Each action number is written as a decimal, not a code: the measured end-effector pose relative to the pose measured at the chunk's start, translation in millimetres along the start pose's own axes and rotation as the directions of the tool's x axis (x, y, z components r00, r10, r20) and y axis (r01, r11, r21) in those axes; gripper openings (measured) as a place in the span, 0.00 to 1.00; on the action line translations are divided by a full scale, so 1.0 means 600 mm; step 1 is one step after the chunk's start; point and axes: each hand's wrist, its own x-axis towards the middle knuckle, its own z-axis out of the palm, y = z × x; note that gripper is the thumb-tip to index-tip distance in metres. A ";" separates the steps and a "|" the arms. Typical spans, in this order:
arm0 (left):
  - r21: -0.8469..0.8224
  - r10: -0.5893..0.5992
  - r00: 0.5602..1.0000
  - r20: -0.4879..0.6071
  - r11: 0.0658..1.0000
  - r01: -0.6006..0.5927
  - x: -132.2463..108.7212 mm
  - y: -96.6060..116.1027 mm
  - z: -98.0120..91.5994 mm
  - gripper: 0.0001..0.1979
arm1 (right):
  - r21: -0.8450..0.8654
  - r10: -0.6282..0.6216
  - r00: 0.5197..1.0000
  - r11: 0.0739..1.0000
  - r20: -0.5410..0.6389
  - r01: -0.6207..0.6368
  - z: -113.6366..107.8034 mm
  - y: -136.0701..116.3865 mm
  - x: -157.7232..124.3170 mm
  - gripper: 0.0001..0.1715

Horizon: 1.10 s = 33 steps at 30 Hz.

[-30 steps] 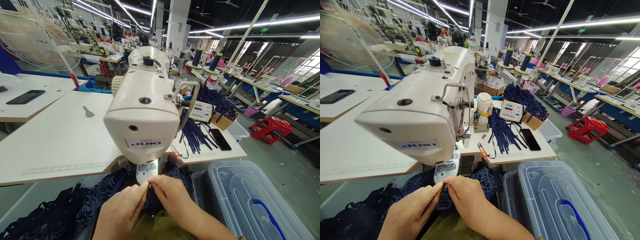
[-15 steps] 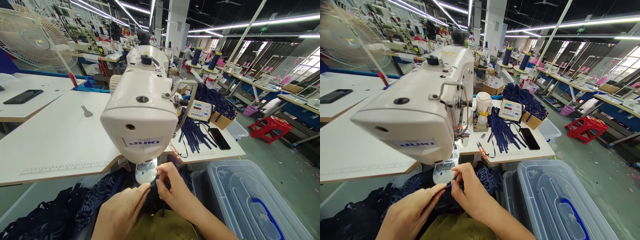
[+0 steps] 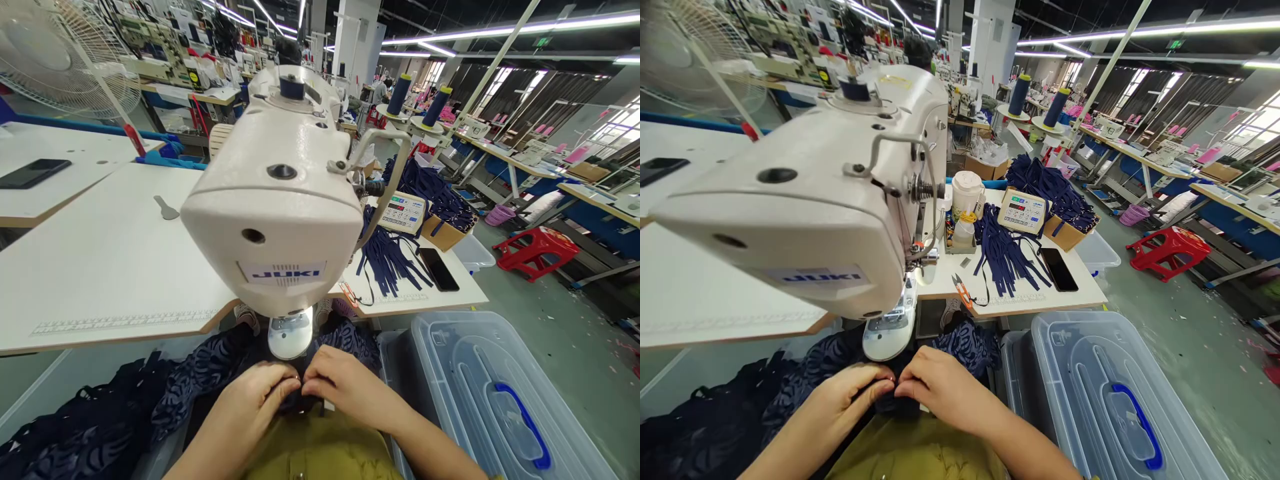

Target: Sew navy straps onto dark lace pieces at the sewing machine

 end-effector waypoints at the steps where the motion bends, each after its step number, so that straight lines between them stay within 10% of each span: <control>1: 0.028 -0.009 0.999 -0.047 1.000 0.010 0.000 -0.012 0.001 0.15 | 0.070 0.045 0.999 0.997 -0.024 -0.043 0.004 0.006 0.002 0.06; 5: 0.075 -0.101 0.979 -0.176 0.991 0.115 -0.005 -0.043 0.006 0.19 | 0.291 0.224 0.966 0.940 -0.129 -0.179 0.021 0.023 0.008 0.10; 12: -0.428 -0.144 0.988 0.062 0.890 0.157 -0.007 -0.006 0.037 0.19 | 0.379 0.230 0.951 0.915 -0.207 -0.138 0.050 0.019 0.012 0.15; 20: -0.342 -0.158 0.987 0.008 0.927 0.152 -0.003 -0.003 0.033 0.13 | 0.253 0.054 0.997 0.967 -0.050 -0.039 0.032 0.026 0.006 0.19; 27: -0.315 -0.101 0.995 0.010 0.944 0.099 0.000 0.013 0.033 0.12 | 0.636 0.261 0.924 0.771 -0.278 -0.026 0.068 0.027 0.018 0.10; 33: -0.288 -0.082 0.995 -0.061 0.956 0.061 0.001 0.009 0.049 0.13 | 0.512 0.290 0.884 0.856 -0.367 -0.068 0.080 0.030 0.012 0.05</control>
